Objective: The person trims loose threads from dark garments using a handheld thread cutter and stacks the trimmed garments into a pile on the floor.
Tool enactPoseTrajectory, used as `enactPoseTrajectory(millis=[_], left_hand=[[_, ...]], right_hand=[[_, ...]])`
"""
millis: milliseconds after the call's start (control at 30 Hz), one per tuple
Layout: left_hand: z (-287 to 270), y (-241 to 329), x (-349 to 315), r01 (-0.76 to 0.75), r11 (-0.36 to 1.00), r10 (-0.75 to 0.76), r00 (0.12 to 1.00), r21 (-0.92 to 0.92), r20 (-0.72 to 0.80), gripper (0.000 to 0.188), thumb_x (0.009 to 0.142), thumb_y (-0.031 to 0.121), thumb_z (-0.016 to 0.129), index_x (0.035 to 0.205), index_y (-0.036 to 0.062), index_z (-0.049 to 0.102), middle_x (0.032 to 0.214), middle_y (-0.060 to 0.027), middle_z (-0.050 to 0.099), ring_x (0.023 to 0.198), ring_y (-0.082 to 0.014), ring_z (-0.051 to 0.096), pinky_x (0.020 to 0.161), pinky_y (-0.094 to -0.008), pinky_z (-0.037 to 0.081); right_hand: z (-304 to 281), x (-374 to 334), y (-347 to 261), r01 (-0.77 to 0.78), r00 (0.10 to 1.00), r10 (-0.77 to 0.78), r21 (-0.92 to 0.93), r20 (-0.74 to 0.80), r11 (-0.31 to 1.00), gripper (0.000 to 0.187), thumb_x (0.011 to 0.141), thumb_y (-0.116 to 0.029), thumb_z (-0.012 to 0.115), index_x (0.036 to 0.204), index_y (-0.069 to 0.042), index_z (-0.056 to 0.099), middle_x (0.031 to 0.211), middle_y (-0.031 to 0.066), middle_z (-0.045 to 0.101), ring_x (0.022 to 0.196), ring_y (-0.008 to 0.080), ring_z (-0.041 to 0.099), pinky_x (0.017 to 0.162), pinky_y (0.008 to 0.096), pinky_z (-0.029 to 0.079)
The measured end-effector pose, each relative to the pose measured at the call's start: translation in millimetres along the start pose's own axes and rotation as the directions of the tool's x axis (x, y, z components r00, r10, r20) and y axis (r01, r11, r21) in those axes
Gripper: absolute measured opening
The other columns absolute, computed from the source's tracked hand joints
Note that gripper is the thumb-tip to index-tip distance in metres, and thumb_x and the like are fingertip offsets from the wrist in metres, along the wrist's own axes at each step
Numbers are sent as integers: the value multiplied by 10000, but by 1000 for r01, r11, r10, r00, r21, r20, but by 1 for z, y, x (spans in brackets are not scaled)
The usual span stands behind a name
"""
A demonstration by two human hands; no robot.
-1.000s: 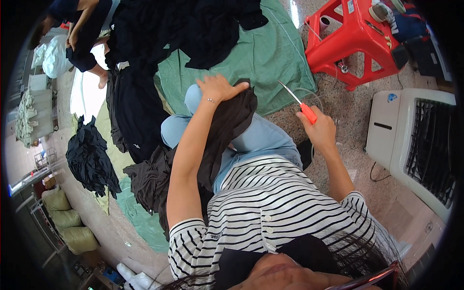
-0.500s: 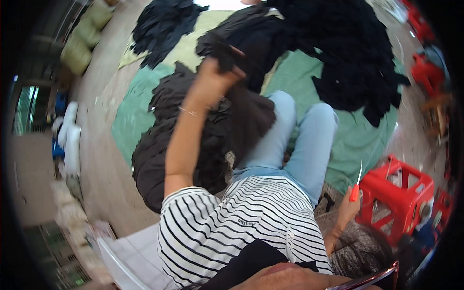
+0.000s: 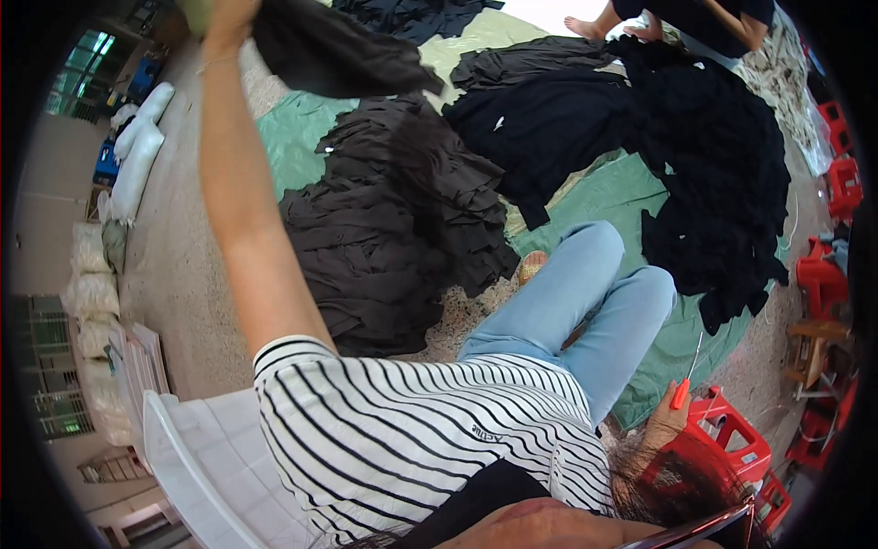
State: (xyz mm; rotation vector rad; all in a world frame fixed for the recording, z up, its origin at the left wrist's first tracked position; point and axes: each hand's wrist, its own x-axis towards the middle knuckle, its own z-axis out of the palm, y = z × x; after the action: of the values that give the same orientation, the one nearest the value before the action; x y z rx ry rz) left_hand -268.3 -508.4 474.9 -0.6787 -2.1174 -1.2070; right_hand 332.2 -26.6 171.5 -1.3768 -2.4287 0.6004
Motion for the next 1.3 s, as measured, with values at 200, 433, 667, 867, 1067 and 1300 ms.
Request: enactPoseTrajectory(millis=[200,433,667,867,1067,1300], left_hand=[[120,-121,-156,41,923,-132,968,382,216,537,701,214,820,1184,71,630,1163,-142,659,1100,-349,612,972,-408,473],[136,-75,-438,14,851,-506,288,525,813,763,750,344,807,1413,197,459,1539,-148,322,1462,-332,244,1128,-596,244],[-15,-118,-429,99,355,-688,701,930,188,857,769,406,778,1472,143,362,1562,-128,320,1482,-322,209,1119,-649,225],[14,-150,-413,116,490,-817,406,864,409,1108,614,414,890,1517,212,281,1429,-152,486,1378,-344,393,1130,-645,227],[16,-161,-415,85,663,-645,570,744,509,331,748,112,703,1075,60,680,1075,-141,625,1050,-346,601,955,-434,466],[7,-192,-399,561,696,-698,674,449,242,336,846,154,619,1146,6,595,1168,-231,635,1143,-431,560,933,-447,469]], right_hand=[[10,-9,-8,88,996,-90,50,19,995,373,947,-349,633,1089,-4,633,854,232,649,761,368,623,688,436,481],[43,19,94,184,976,-120,-387,182,904,482,934,-472,608,1108,-23,633,976,230,665,890,409,630,761,460,482],[34,37,5,197,951,-189,-12,245,980,450,947,-417,620,1101,6,633,928,246,653,837,377,632,744,441,475],[22,18,-13,165,974,-148,-92,171,982,382,967,-342,615,1064,27,623,866,218,652,748,332,603,695,413,467],[24,-4,15,124,990,-120,-57,78,991,413,966,-368,609,1086,27,617,900,228,652,810,348,618,724,432,469],[16,7,-4,95,991,-87,-82,97,992,418,967,-385,603,1084,16,622,898,225,640,802,352,596,732,430,459]])
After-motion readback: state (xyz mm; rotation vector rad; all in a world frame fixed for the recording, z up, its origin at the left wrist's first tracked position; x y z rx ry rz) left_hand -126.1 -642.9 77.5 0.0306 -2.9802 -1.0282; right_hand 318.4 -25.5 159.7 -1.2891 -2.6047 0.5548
